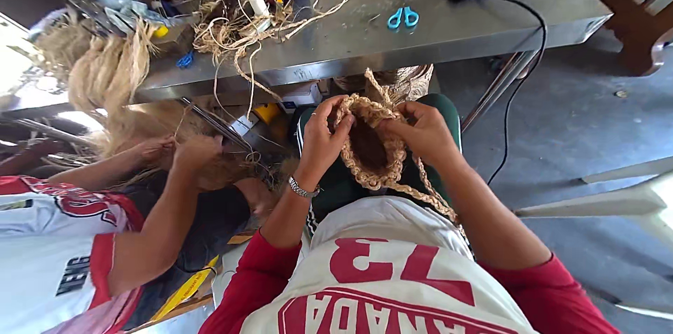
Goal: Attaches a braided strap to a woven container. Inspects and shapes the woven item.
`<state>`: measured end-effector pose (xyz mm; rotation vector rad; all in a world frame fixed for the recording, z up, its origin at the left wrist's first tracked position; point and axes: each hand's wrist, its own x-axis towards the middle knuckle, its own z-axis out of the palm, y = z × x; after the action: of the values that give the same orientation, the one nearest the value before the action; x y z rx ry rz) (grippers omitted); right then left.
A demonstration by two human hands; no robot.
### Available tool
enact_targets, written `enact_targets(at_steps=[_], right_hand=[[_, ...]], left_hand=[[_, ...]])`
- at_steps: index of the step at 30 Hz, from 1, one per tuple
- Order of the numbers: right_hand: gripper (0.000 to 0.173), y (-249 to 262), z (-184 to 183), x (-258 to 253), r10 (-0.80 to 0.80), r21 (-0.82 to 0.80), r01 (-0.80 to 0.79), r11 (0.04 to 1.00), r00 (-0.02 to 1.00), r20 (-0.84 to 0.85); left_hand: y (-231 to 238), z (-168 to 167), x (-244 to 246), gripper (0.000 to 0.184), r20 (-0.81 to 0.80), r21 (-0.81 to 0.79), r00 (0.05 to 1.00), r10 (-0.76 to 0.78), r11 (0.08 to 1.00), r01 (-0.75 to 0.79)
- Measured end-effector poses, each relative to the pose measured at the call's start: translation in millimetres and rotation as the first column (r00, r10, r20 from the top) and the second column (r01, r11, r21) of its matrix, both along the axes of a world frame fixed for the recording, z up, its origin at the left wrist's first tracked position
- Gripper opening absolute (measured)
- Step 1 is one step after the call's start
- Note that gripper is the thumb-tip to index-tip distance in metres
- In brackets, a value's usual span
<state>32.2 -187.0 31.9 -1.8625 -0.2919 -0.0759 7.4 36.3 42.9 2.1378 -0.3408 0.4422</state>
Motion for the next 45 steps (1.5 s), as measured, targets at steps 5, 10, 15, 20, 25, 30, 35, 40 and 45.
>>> enact_targets(at_steps=[5, 10, 15, 20, 25, 30, 35, 40, 45], right_hand=[[0.031, 10.7, 13.1, 0.9, -0.018, -0.023, 0.021, 1.000, 0.989, 0.145], [0.028, 20.5, 4.5, 5.0, -0.025, -0.086, 0.052, 0.995, 0.958, 0.286], [0.035, 24.1, -40.4, 13.0, 0.028, -0.102, 0.012, 0.995, 0.924, 0.380], [0.036, 20.4, -79.7, 5.5, -0.029, -0.140, 0.105, 0.985, 0.886, 0.463], [0.036, 17.4, -118.7, 10.5, -0.082, -0.095, 0.120, 0.988, 0.939, 0.335], [0.033, 23.8, -116.0, 2.7, -0.151, -0.056, 0.183, 0.981, 0.921, 0.359], [0.033, 29.7, -123.3, -5.5, -0.191, -0.014, 0.216, 0.976, 0.889, 0.417], [0.034, 28.4, -126.7, -2.9, -0.183, 0.005, 0.199, 0.980, 0.892, 0.414], [0.037, 26.2, -127.0, -5.3, -0.141, -0.027, 0.166, 0.986, 0.905, 0.401]], left_hand=[[2.8, 14.5, 20.1, 0.041, 0.059, -0.049, 0.998, 0.000, 0.999, 0.003], [6.6, 16.5, 35.8, 0.032, 0.254, 0.010, 0.966, -0.046, 0.999, 0.045], [3.5, -23.7, 49.1, 0.031, 0.491, 0.061, 0.869, -0.064, 0.997, 0.038], [-1.2, -48.6, 23.8, 0.037, 0.418, 0.150, 0.900, -0.122, 0.987, 0.064], [-15.5, -89.1, 12.1, 0.047, 0.262, 0.110, 0.965, 0.009, 0.993, -0.039], [-34.5, -110.5, -26.9, 0.023, 0.314, 0.020, 0.933, 0.173, 0.982, -0.189], [-45.1, -84.0, -56.1, 0.059, -0.148, -0.513, 0.946, -0.289, 0.840, 0.176], [-63.8, -80.5, -53.6, 0.066, -0.185, -0.784, 0.892, -0.412, 0.609, 0.119], [-72.7, -95.5, -46.7, 0.068, -0.184, -0.792, 0.884, -0.429, 0.598, 0.125]])
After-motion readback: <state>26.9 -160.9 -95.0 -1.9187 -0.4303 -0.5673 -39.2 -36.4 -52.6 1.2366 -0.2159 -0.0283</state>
